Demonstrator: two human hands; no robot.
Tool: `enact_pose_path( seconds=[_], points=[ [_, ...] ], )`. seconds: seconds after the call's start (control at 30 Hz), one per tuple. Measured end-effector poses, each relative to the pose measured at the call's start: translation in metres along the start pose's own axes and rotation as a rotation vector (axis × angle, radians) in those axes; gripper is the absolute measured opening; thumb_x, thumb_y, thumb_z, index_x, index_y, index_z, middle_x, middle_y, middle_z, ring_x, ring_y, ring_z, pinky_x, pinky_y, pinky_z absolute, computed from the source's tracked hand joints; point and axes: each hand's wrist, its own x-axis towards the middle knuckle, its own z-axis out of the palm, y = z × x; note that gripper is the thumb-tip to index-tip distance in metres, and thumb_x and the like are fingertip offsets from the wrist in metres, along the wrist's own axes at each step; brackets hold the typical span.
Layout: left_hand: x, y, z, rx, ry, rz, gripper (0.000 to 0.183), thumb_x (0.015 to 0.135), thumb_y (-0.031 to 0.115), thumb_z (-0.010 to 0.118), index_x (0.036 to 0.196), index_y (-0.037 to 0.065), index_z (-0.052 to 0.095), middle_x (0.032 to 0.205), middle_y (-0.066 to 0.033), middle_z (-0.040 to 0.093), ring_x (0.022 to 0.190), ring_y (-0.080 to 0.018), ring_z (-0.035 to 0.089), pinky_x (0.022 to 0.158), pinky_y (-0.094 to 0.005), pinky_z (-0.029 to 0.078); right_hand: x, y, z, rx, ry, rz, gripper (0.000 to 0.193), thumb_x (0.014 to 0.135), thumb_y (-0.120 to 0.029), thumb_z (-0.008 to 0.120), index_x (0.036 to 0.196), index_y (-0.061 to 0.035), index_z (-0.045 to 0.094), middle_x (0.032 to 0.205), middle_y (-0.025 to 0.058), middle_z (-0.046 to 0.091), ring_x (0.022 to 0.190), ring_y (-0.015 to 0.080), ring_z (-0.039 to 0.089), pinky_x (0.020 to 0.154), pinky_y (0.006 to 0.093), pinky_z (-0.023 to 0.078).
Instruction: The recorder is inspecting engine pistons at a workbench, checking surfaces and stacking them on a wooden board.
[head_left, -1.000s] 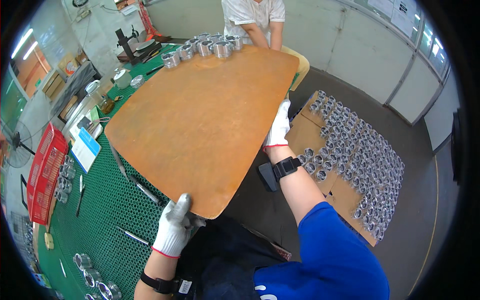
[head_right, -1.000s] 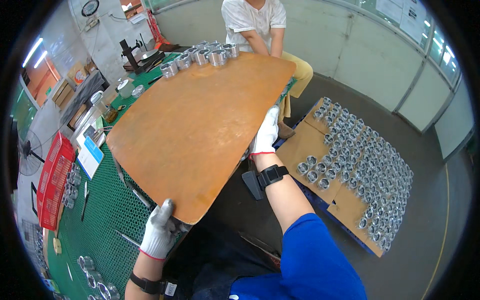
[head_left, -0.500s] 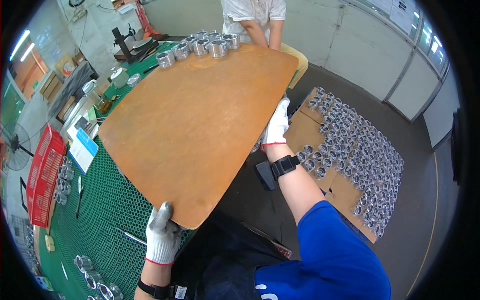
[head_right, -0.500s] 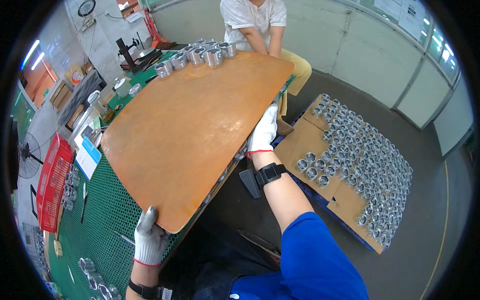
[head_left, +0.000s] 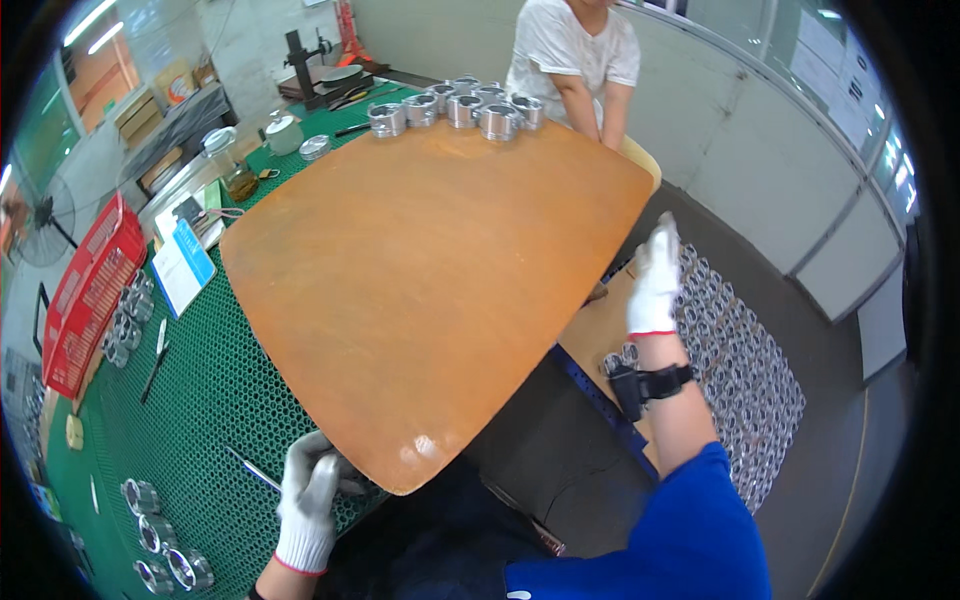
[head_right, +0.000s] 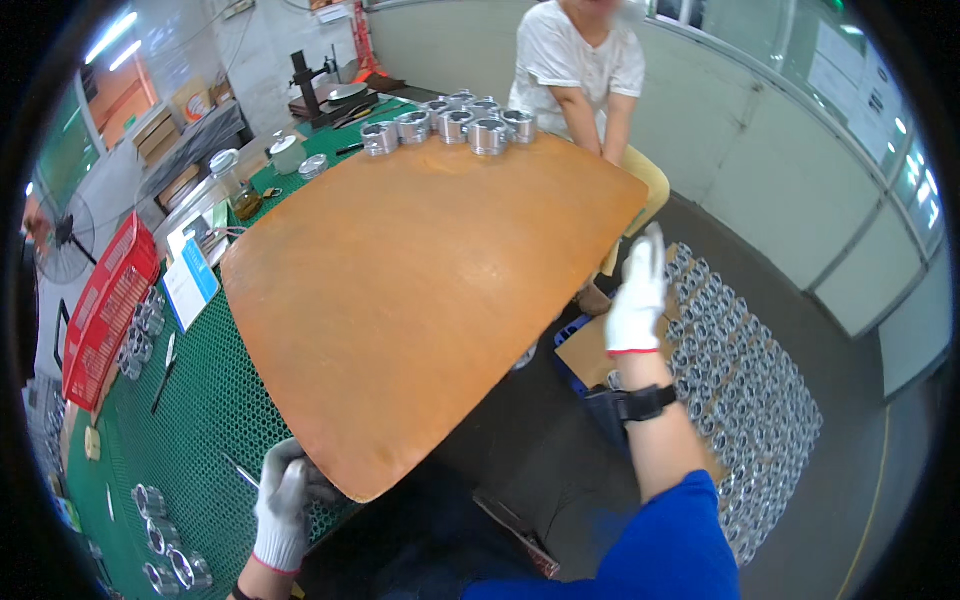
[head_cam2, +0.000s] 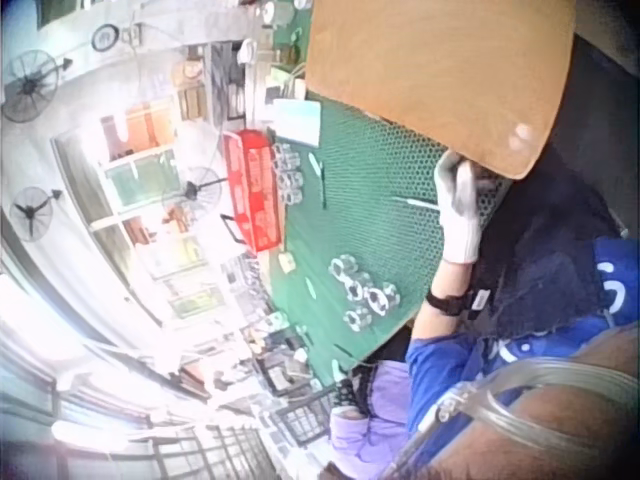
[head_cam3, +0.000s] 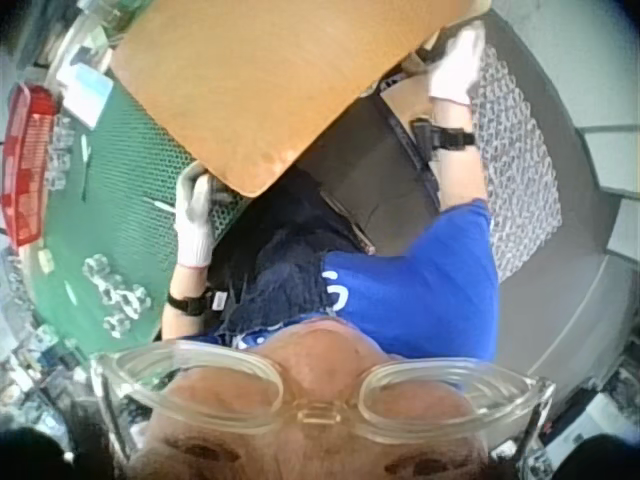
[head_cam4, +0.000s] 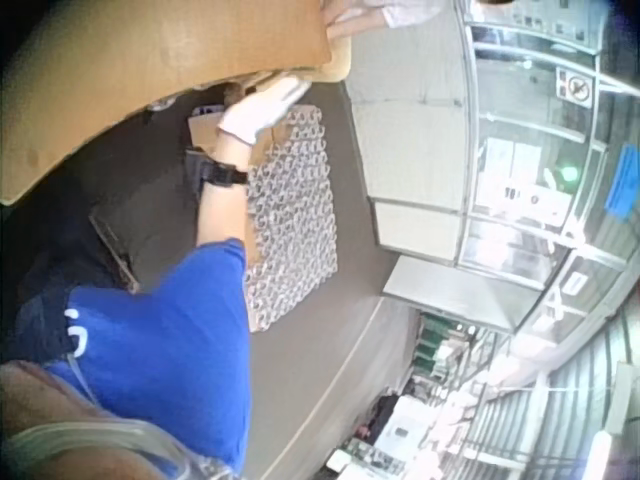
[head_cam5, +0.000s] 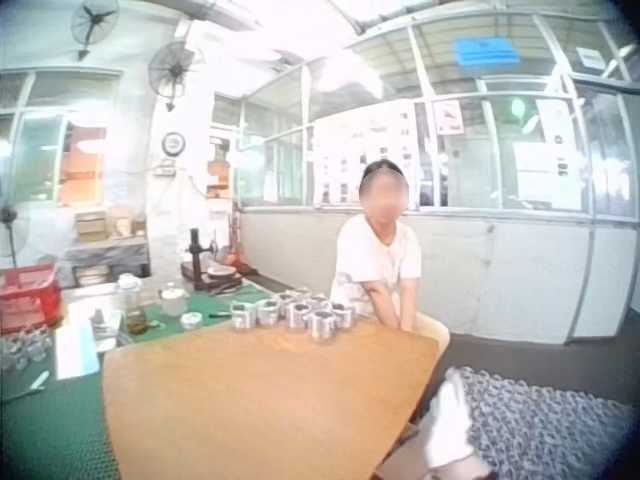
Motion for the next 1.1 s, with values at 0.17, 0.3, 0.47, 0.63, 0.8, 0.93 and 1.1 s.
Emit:
enact_pose_path(
  seconds=[0.17,0.3,0.47,0.63,0.8,0.93,1.1],
  points=[
    [-0.029,-0.029,-0.044,0.560,0.271,0.489,0.043,0.076,-0.003,0.057,0.119,-0.003,0.051,0.100,-0.0122,0.062,0.081,-0.0177,0.062,0.075,-0.0292,0.052,0.072,-0.076,0.036,-0.248,-0.403,-0.147,0.050,0.097,-0.028,0.051,0.140,-0.0031,0.041,0.142,0.0103,0.045,0.127,0.0201,0.047,0.105,0.0316,0.036],
    [-0.053,-0.031,-0.058,0.862,0.338,0.481,0.039,0.076,0.001,0.056,0.114,-0.002,0.054,0.101,-0.0109,0.057,0.080,-0.0177,0.058,0.072,-0.0278,0.049,0.123,-0.082,0.093,-1.081,-0.789,-0.490,0.047,0.091,-0.030,0.054,0.136,-0.0174,0.048,0.139,0.0122,0.048,0.118,0.0301,0.055,0.099,0.0352,0.044],
    [-0.051,-0.071,-0.070,0.876,0.404,0.469,0.038,0.080,0.011,0.061,0.115,-0.002,0.054,0.101,-0.0126,0.058,0.077,-0.0184,0.058,0.071,-0.0279,0.049,0.194,-0.035,0.166,-1.464,-0.938,-0.781,0.042,0.089,-0.034,0.052,0.130,-0.0267,0.052,0.128,0.0216,0.052,0.103,0.0383,0.061,0.085,0.0427,0.051],
    [-0.053,-0.065,-0.061,0.947,0.518,0.416,0.040,0.081,0.020,0.065,0.114,0.000,0.054,0.100,-0.0136,0.059,0.075,-0.0216,0.058,0.067,-0.0314,0.049,0.237,0.030,0.224,-1.465,-0.994,-0.838,0.046,0.090,-0.029,0.051,0.135,-0.0293,0.046,0.112,0.0248,0.057,0.091,0.0382,0.064,0.077,0.0452,0.053],
    [-0.041,-0.039,-0.052,1.088,0.450,0.480,0.034,0.081,0.011,0.071,0.112,0.000,0.061,0.106,-0.0170,0.065,0.092,-0.0329,0.062,0.080,-0.0375,0.052,0.263,0.087,0.256,-1.569,-0.976,-0.756,0.056,0.088,-0.017,0.052,0.141,-0.0319,0.040,0.118,0.0274,0.056,0.086,0.0400,0.065,0.072,0.0455,0.054],
    [-0.038,-0.042,-0.055,1.099,0.417,0.496,0.035,0.080,0.011,0.072,0.110,-0.002,0.060,0.104,-0.0179,0.065,0.092,-0.0334,0.063,0.080,-0.0378,0.052,0.302,0.102,0.265,-1.400,-1.255,-0.509,0.067,0.085,0.002,0.041,0.142,-0.0337,0.040,0.131,0.0204,0.054,0.112,0.0394,0.057,0.091,0.0422,0.048],
    [-0.039,-0.033,-0.053,1.159,0.402,0.430,0.037,0.080,0.013,0.072,0.112,-0.002,0.060,0.106,-0.0179,0.065,0.093,-0.0323,0.063,0.081,-0.0374,0.052,0.267,0.093,0.294,-1.493,-1.244,-0.335,0.053,0.090,0.000,0.040,0.138,-0.0213,0.048,0.129,0.0155,0.056,0.115,0.0278,0.054,0.096,0.0403,0.043]
  ],
)
